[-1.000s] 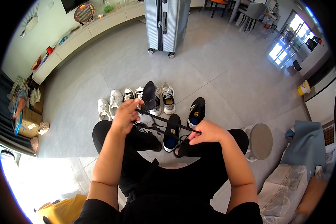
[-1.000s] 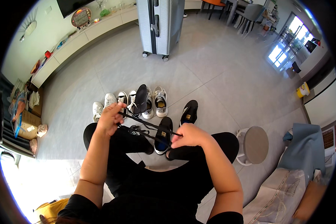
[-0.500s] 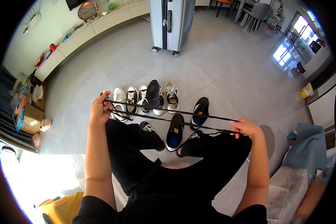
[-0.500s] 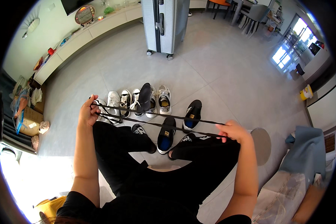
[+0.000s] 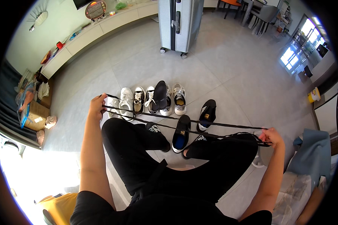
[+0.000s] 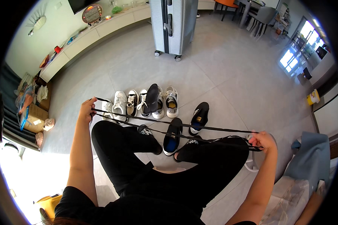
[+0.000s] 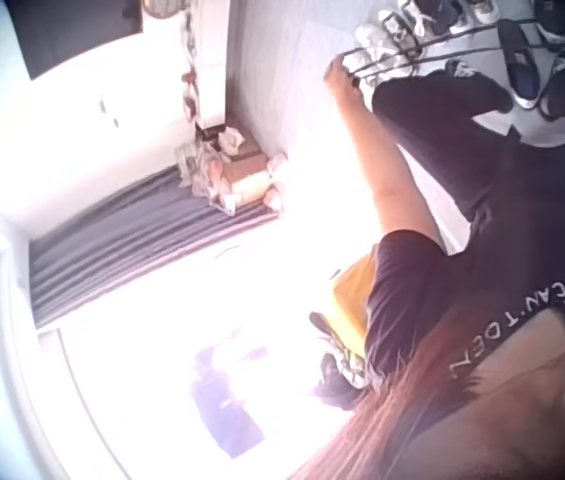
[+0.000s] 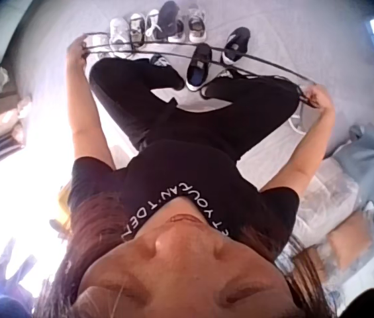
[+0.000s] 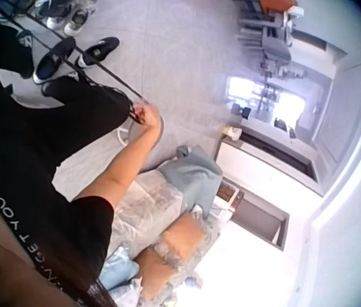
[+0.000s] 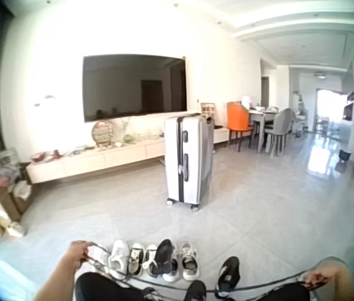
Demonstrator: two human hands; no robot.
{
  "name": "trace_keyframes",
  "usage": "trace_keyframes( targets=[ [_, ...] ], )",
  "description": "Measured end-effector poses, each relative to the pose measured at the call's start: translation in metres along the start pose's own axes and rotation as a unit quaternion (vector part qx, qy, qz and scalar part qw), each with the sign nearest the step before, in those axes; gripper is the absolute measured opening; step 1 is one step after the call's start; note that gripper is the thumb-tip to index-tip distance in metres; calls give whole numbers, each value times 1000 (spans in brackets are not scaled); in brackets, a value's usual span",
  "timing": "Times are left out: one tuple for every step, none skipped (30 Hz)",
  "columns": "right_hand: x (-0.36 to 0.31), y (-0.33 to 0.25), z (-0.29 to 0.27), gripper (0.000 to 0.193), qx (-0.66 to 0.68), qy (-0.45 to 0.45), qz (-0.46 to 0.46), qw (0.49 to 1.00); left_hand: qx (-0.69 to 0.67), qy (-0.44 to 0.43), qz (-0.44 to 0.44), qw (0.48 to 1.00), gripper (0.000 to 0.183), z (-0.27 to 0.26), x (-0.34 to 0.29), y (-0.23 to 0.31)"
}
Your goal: The person holds a black shoe and unlaces it by hand, pulling the laces through each eyelet until they are completely removed.
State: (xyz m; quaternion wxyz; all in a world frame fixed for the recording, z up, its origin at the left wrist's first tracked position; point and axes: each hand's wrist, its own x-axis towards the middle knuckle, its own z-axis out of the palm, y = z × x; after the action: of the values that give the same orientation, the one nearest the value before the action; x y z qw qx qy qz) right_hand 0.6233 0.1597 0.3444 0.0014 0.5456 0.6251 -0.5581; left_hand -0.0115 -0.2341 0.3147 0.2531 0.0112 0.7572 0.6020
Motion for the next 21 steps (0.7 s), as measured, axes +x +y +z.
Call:
trace_keyframes(
  targets=[
    [-4,-1,-3,48,15,-9,-22,1000,0,6,5,1000,23,0,2,-2],
    [-5,-1,-1,50,69,19,-24,997,0,12,9,1000,23,0,4,-5],
    [-4,-2,3,53,122,48,-26,991,-8,8,10,1000,24,-3,8,-7],
    [-5,-6,4,56,172,78,-28,982,-13,-1,17,1000,25,-6,14,-12],
    [2,-2,2,67,208,70,-43,975,-2,-3,23,1000,26,-1,12,-13],
    [3,2,-3,70,246,59,-62,965,8,-5,29,1000,27,4,9,-12],
    [3,-3,3,73,283,44,-82,955,22,-15,34,999,28,10,5,-11],
    [2,-11,11,76,319,29,-103,942,37,-25,39,998,28,20,0,-9],
    [-4,-30,23,89,332,10,-86,939,53,-31,45,997,28,27,-7,-7],
    [-3,-40,32,91,354,-27,-97,930,63,-43,60,995,29,35,-14,-4],
    [-2,-50,43,93,375,-62,-108,919,73,-57,75,993,29,46,-21,-2],
    [-6,-66,60,96,367,-67,-104,922,83,-71,90,990,29,59,-27,0],
    [-9,-83,80,98,359,-74,-102,925,78,-97,102,987,29,71,-35,3],
    [-10,-95,97,98,348,-119,-102,924,73,-132,117,982,30,85,-45,7],
    [-10,-105,113,99,337,-164,-102,921,66,-157,123,978,30,99,-58,12],
    [-8,-112,130,99,315,-193,-92,925,67,-182,128,973,31,116,-75,21],
    [-7,-119,148,96,274,-218,-111,930,61,-222,131,964,31,128,-89,26],
    [-6,-126,164,92,256,-251,-105,928,50,-256,119,958,28,145,-109,35],
    [-3,-131,181,84,245,-277,-112,922,31,-316,123,940,30,155,-116,35],
    [-3,-140,201,80,203,-267,-109,936,20,-332,120,935,32,165,-137,42],
    [-7,-149,219,66,178,-267,-119,940,6,-365,107,925,32,173,-151,45]
  ],
)
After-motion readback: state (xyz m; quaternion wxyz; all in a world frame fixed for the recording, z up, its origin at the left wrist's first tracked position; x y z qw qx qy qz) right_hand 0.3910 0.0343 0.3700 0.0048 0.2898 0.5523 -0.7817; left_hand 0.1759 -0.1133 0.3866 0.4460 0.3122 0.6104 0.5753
